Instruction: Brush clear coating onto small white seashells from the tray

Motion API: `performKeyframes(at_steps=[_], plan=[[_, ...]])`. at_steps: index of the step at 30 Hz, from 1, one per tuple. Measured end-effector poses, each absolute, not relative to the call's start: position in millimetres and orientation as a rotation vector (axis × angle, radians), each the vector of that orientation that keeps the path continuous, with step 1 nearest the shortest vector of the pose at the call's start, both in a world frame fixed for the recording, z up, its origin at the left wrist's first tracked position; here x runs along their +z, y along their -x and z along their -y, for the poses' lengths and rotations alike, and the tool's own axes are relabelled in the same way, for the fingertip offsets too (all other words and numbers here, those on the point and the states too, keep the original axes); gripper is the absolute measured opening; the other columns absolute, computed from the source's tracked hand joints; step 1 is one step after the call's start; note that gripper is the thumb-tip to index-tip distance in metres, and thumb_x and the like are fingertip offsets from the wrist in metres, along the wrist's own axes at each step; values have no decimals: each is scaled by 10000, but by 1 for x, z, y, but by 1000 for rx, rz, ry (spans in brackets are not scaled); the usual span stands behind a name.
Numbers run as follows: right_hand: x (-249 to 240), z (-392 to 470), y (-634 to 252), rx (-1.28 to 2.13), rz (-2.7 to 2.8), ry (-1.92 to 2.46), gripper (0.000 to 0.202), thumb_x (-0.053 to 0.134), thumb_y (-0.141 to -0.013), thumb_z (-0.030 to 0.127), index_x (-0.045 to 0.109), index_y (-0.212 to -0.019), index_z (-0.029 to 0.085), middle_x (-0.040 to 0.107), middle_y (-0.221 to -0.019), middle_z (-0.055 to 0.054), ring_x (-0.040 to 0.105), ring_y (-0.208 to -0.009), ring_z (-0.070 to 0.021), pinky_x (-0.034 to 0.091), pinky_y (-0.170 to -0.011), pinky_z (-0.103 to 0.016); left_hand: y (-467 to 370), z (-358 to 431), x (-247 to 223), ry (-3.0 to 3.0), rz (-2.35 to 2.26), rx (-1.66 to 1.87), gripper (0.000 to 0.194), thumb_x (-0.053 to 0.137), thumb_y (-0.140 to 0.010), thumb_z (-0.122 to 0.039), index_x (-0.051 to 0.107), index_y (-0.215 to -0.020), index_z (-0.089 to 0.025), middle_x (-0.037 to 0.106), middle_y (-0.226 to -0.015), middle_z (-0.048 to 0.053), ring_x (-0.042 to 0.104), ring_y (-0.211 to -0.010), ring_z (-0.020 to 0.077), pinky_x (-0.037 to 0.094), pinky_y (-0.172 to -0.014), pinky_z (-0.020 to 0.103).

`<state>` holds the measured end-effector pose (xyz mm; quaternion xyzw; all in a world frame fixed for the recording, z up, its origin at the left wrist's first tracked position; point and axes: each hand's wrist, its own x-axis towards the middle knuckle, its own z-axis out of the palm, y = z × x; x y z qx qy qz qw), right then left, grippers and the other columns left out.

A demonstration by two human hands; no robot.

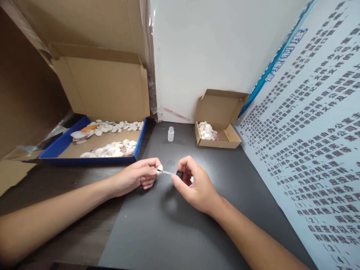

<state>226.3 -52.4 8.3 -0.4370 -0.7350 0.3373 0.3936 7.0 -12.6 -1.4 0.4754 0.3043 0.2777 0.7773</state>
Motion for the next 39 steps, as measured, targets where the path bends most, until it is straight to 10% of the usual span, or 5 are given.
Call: performKeyframes(at_steps=[39], plan=[[10,53,-226,881,1880,1128,122,572,-897,253,455,-872,234,466,-681,54,447,-560,-111,386,-530,-241,-7,13,0,-1065,-657,589,137,633,-823,-257,519,-791,-187,323,-560,-87,275,-490,71,317,-498,206]])
